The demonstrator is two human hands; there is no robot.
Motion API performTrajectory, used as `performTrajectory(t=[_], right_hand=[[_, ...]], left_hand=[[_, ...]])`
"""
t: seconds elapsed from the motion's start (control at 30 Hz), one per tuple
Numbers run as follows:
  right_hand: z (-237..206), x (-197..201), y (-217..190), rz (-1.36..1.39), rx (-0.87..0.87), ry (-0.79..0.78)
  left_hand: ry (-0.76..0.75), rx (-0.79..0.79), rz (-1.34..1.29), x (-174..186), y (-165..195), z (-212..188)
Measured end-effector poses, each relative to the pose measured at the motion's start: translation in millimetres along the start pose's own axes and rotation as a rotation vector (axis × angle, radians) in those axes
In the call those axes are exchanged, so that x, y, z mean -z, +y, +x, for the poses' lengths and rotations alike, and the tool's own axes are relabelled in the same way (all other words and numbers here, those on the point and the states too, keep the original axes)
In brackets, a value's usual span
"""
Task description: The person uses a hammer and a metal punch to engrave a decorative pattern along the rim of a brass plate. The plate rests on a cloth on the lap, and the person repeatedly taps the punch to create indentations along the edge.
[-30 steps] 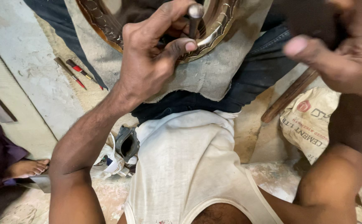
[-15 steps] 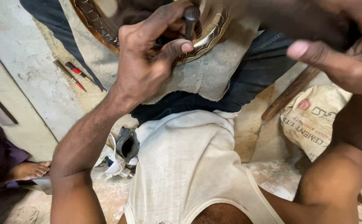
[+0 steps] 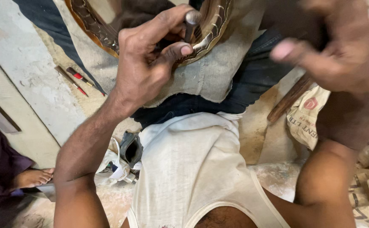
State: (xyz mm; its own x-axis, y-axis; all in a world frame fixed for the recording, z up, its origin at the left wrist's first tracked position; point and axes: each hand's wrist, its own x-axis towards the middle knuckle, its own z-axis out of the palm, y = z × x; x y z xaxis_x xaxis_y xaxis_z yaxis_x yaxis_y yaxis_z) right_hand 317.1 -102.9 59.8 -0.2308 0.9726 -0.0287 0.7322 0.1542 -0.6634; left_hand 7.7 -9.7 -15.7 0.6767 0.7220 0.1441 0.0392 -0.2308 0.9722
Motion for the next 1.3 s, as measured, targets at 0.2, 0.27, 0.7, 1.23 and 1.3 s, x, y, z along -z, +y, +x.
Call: performTrajectory(t=[0.2, 0.27, 0.7, 1.23, 1.3], right_hand=[[-23.0, -5.3, 5.7, 0.131, -0.134, 0.155], [-27.7, -3.2, 5.0, 0.145, -0.173, 0.169], [-9.3, 12.8, -0.9, 0.13, -0.385, -0.123], [-93.8, -15.9, 106.9, -0.047, -0.466, 0.019], [-108.7, -19.6, 127.6, -0.068, -0.489, 0.039]], left_hand=[[-0.005, 0.001, -0.104, -5.4, 2.9, 3.8], [-0.002, 0.0, -0.097, -7.0, 2.2, 4.8], [0.066, 0.047, -0.021, -13.4, -3.8, -2.7], [0.089, 0.007, -0.095, -12.9, -2.7, -1.1], [0.087, 0.019, -0.089, -12.5, -1.9, -1.1]])
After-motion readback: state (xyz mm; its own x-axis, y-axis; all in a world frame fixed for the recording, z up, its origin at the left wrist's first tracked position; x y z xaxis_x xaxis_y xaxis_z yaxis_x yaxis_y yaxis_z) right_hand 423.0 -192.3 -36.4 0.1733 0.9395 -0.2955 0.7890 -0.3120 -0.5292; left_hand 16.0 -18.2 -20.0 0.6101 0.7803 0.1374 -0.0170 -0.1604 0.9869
